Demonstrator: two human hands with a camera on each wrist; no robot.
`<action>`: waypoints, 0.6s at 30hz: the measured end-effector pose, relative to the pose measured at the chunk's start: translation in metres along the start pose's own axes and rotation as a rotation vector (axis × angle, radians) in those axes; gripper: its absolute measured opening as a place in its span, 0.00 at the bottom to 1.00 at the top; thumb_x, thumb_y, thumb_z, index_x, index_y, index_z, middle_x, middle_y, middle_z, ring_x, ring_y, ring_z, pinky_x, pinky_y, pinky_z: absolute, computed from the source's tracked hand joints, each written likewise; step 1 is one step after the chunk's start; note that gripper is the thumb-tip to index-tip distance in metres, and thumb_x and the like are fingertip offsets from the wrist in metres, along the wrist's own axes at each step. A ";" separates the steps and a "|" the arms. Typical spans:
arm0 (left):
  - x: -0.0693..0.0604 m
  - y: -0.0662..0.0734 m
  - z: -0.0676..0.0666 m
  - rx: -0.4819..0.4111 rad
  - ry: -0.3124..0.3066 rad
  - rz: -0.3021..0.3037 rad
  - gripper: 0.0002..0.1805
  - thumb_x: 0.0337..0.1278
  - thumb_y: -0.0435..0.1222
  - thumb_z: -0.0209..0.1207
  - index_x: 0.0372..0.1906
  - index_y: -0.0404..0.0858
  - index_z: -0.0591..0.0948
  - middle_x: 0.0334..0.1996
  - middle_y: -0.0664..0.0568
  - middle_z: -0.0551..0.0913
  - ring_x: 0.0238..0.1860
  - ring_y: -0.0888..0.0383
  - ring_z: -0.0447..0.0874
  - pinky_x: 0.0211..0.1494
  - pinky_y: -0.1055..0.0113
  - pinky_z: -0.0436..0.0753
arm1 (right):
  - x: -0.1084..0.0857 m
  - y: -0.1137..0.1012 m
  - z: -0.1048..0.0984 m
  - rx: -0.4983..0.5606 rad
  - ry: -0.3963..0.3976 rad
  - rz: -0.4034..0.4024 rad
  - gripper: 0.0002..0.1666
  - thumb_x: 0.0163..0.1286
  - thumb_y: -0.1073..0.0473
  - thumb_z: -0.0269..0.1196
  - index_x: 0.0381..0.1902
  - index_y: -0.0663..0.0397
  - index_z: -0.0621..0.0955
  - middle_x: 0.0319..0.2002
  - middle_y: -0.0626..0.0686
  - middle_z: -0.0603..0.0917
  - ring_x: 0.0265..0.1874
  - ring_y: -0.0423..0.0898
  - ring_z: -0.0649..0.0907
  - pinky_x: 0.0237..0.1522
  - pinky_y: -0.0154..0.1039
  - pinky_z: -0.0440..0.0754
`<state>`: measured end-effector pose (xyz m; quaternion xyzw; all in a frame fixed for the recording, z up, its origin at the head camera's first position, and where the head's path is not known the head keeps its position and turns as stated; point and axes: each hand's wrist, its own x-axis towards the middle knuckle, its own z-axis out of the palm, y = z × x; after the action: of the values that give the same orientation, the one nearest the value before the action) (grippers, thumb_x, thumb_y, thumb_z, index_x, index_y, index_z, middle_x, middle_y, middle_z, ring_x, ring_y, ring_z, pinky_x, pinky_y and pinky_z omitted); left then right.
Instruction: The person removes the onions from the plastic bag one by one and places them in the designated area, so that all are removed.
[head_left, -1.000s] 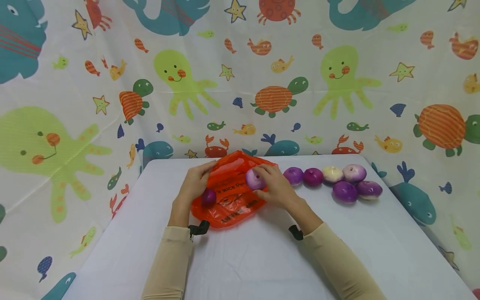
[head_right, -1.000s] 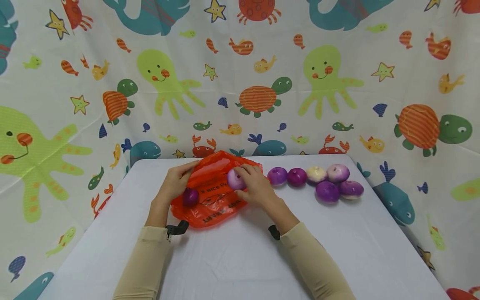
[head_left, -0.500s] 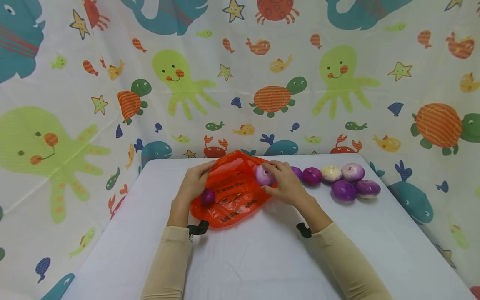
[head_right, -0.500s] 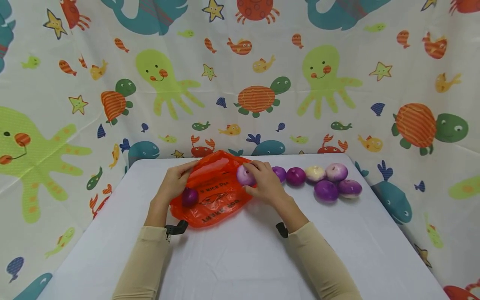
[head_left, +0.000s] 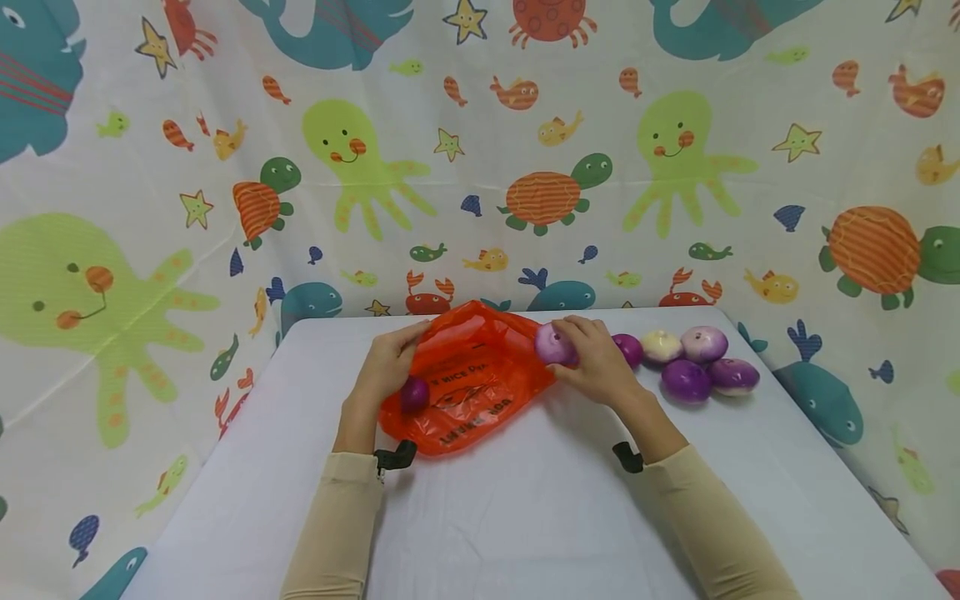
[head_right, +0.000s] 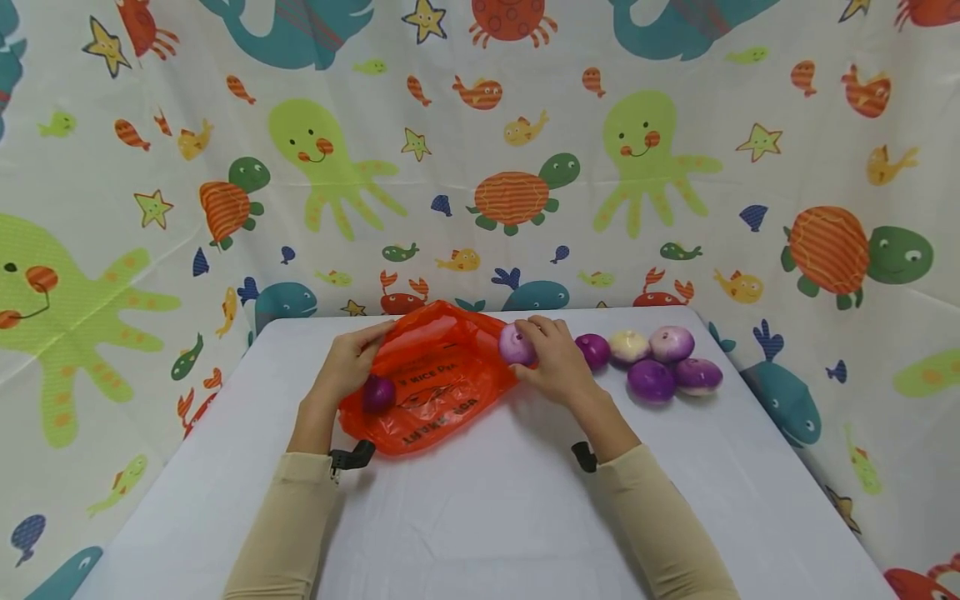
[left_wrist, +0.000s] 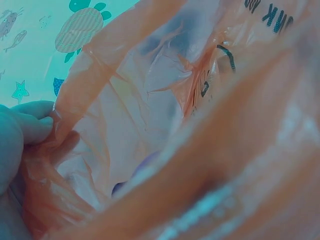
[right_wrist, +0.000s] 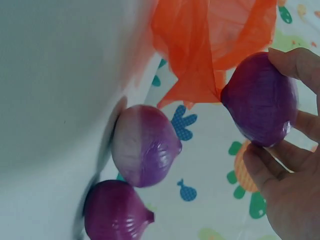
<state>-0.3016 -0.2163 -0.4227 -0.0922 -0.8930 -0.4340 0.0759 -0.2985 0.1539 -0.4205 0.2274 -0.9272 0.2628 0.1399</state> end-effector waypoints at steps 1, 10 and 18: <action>0.000 0.000 0.000 -0.001 -0.001 0.001 0.24 0.80 0.38 0.52 0.74 0.54 0.75 0.69 0.49 0.80 0.71 0.43 0.77 0.71 0.41 0.77 | 0.000 0.001 -0.001 0.000 -0.002 0.001 0.43 0.61 0.53 0.77 0.74 0.46 0.74 0.72 0.56 0.73 0.69 0.57 0.70 0.60 0.61 0.85; 0.000 -0.003 -0.001 0.040 0.026 0.048 0.23 0.80 0.38 0.52 0.73 0.53 0.77 0.69 0.49 0.81 0.71 0.43 0.77 0.73 0.41 0.76 | -0.001 0.009 -0.008 -0.045 -0.020 0.013 0.44 0.61 0.50 0.76 0.74 0.46 0.74 0.71 0.57 0.74 0.69 0.59 0.71 0.60 0.64 0.84; 0.000 -0.003 -0.002 0.025 0.011 0.040 0.22 0.80 0.41 0.53 0.73 0.58 0.77 0.68 0.51 0.81 0.69 0.45 0.79 0.70 0.43 0.79 | -0.004 0.014 -0.014 -0.062 -0.033 0.017 0.43 0.60 0.50 0.77 0.71 0.47 0.75 0.69 0.59 0.75 0.67 0.60 0.71 0.62 0.65 0.82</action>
<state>-0.3019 -0.2194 -0.4241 -0.1067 -0.8959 -0.4216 0.0907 -0.3005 0.1737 -0.4166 0.2195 -0.9389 0.2315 0.1295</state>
